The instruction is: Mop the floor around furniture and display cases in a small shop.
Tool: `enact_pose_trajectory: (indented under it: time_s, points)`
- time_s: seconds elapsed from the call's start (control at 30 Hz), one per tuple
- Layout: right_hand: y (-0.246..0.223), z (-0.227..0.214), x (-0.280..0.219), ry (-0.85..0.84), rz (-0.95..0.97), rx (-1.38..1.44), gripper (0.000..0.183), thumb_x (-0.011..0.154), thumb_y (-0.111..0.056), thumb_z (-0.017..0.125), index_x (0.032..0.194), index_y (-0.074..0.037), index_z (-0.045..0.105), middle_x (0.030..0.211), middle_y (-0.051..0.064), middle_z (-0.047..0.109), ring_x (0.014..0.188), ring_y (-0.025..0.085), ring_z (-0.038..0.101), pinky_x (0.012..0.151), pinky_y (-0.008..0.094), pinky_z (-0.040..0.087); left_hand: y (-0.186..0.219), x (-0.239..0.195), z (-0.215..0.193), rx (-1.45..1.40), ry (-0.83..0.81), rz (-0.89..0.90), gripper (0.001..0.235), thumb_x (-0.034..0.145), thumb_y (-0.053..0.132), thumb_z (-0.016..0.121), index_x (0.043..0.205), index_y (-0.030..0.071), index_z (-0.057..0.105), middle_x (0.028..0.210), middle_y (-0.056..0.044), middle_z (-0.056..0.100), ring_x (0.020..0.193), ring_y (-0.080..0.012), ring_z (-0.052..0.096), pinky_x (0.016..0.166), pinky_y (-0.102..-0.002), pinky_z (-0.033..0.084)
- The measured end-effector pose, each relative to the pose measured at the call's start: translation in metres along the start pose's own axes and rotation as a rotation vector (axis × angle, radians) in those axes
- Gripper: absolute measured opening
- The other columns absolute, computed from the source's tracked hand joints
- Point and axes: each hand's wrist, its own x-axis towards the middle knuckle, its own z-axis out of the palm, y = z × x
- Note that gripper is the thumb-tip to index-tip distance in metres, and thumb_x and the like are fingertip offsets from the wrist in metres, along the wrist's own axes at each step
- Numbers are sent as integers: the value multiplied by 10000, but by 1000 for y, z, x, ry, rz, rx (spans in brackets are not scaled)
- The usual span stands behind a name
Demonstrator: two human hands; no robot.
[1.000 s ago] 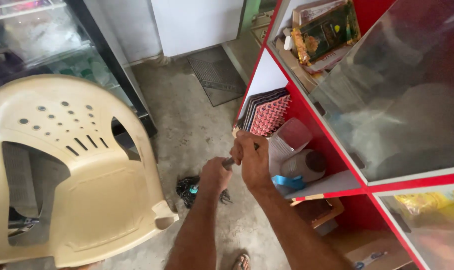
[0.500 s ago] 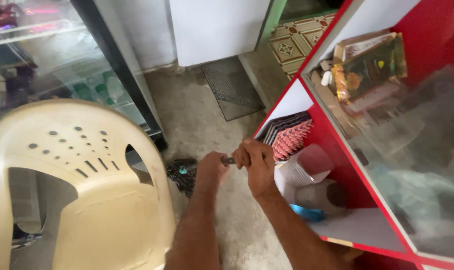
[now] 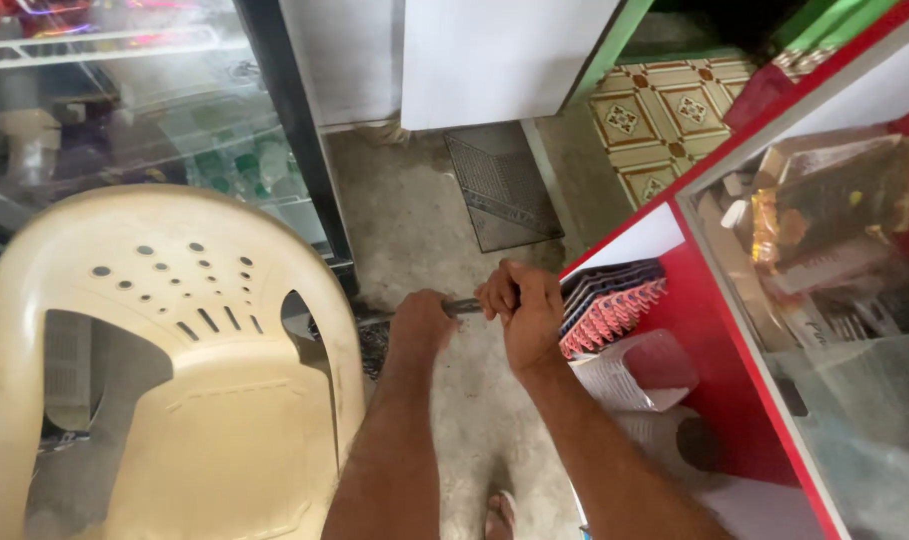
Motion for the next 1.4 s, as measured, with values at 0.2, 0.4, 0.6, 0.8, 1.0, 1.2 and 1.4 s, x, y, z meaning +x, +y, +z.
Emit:
enact_pose_trajectory:
  time_s: [0.2,0.4,0.6,0.8,1.0,1.2,1.4]
  points:
    - [9,15,19,-110,-27,-30,432,993,-199,447,587,-83,357,537,47,354,502,188,383,530,356,372,7,0,-21,-48,-98,-177,208,847,191,625,958,133,791,960,-160,780,987,-342,737,910,-472,569]
    - [4,23,33,-117,11,-84,399,999,-171,459,627,-84,344,556,15,321,512,139,342,505,334,328,1,11,-6,-195,174,-187,251,880,322,673,963,113,783,1010,-198,730,1013,-397,690,896,-507,543]
    - [-3,12,45,-169,-36,-119,411,1015,-152,467,627,-91,346,568,2,319,516,134,359,515,327,353,2,28,11,-191,248,-154,219,884,288,652,967,140,790,984,-203,730,992,-401,694,888,-502,549]
    - [9,-3,50,-153,2,-32,409,1006,-120,484,620,-77,355,563,0,321,487,111,297,474,325,321,13,25,7,-159,139,-194,208,881,211,616,984,134,780,1045,-174,731,1015,-401,689,878,-508,553]
    - [1,4,34,-190,-21,-40,439,1024,-101,473,600,-68,367,544,-8,335,482,95,276,470,323,290,10,15,18,-203,249,-178,214,893,237,632,1002,120,775,1098,-192,707,1067,-413,657,901,-522,529]
    - [-12,8,19,-237,15,-57,440,1012,-84,480,587,-74,363,535,-9,350,476,96,295,469,321,298,-13,13,46,-170,333,-94,234,802,241,665,973,134,784,1060,-200,706,1051,-414,660,894,-518,528]
    - [-26,25,12,-278,50,-70,435,1002,-86,514,591,-88,372,532,-26,340,454,82,287,453,308,289,13,-26,22,-232,255,-242,285,877,361,620,975,145,780,1041,-192,739,1041,-415,685,907,-516,539]
